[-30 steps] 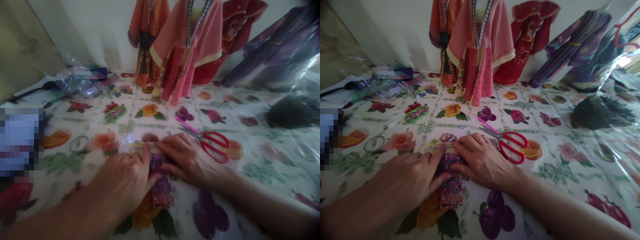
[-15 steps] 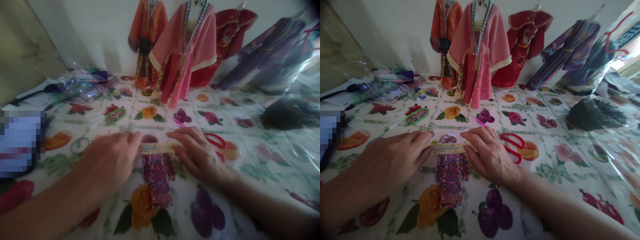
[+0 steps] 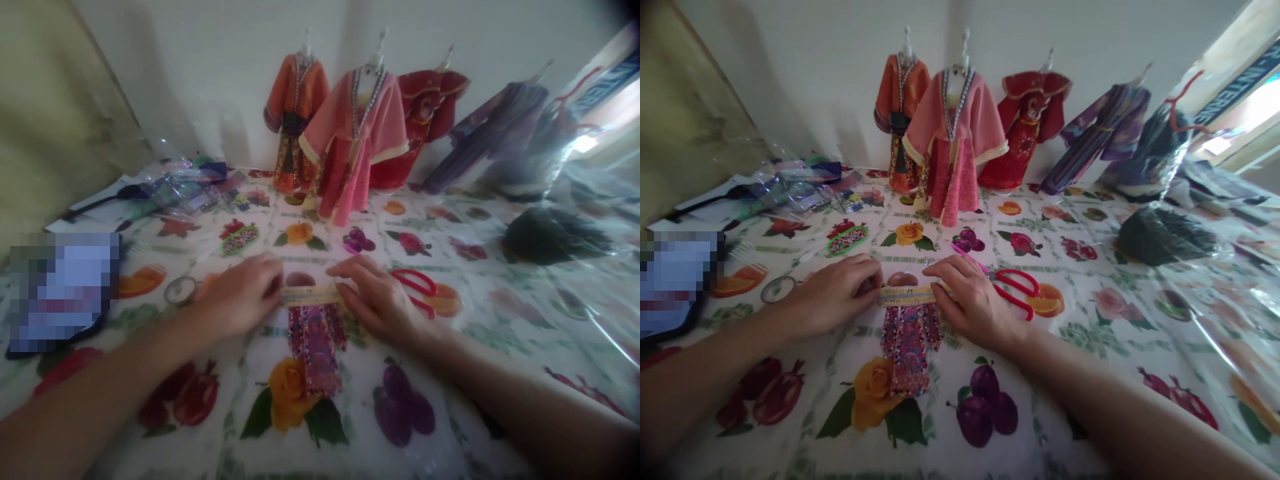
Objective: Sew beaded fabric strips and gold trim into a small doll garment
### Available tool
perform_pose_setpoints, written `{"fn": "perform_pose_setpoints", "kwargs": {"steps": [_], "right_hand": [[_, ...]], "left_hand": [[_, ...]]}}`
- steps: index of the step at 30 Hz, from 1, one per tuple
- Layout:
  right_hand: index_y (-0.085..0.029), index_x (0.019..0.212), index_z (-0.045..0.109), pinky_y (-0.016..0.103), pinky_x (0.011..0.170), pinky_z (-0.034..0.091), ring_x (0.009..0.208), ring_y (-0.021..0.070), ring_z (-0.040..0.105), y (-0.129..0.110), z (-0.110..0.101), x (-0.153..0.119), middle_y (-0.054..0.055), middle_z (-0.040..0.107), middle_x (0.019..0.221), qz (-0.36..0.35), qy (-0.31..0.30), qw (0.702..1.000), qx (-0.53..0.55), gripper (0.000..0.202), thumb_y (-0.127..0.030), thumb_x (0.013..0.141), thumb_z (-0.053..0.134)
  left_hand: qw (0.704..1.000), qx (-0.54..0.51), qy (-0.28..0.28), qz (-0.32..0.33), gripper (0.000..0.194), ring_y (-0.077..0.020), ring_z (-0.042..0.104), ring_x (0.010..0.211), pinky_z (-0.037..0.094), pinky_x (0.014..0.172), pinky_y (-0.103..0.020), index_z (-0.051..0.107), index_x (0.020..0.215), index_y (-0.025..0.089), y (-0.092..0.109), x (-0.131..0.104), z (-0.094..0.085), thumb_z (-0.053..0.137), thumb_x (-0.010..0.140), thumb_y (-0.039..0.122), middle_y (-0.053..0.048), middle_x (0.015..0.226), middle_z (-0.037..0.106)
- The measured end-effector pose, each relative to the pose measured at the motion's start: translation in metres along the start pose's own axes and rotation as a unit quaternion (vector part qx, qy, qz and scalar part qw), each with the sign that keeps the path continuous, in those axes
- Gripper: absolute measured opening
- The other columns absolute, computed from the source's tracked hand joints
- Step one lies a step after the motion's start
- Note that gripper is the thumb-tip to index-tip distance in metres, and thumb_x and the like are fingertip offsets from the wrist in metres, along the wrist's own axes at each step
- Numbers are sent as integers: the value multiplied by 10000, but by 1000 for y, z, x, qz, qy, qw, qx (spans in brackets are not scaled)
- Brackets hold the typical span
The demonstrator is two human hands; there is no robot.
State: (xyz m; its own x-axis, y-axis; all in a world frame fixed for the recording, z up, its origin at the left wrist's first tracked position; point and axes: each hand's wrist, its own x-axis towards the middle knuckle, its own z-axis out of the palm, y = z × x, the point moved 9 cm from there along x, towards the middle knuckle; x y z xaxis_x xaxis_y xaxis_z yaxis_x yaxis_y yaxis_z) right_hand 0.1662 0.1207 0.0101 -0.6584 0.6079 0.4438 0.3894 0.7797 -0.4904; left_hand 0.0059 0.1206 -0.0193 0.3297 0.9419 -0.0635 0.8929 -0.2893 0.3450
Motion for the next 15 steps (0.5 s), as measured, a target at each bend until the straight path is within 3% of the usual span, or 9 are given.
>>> {"fn": "perform_pose_setpoints", "kwargs": {"steps": [5, 10, 15], "right_hand": [[-151, 1155, 578, 331, 878, 491, 1049, 183, 578, -11, -2, 6, 104, 596, 1121, 11, -21, 999, 49, 254, -122, 924, 476], [-200, 1234, 541, 249, 651, 520, 715, 88, 611, -18, 7, 14, 84, 590, 1186, 63, -91, 986, 126, 368, -99, 881, 514], [-162, 1210, 558, 216, 568, 479, 608, 67, 558, -13, 28, 24, 60, 657, 1022, 98, -149, 971, 161, 384, -98, 832, 575]], "left_hand": [[996, -86, -14, -20, 44, -145, 518, 652, 353, 578, -290, 525, 782, 205, 6, -5, -6, 497, 810, 223, 13, 725, 575], [983, -184, -22, 17, 56, -105, 487, 579, 357, 554, -249, 539, 789, 209, 21, -11, -15, 538, 828, 249, 50, 659, 559], [989, -145, -25, 2, 44, -112, 498, 579, 360, 566, -257, 566, 804, 213, 20, -12, -17, 543, 808, 250, 43, 674, 583]]}}
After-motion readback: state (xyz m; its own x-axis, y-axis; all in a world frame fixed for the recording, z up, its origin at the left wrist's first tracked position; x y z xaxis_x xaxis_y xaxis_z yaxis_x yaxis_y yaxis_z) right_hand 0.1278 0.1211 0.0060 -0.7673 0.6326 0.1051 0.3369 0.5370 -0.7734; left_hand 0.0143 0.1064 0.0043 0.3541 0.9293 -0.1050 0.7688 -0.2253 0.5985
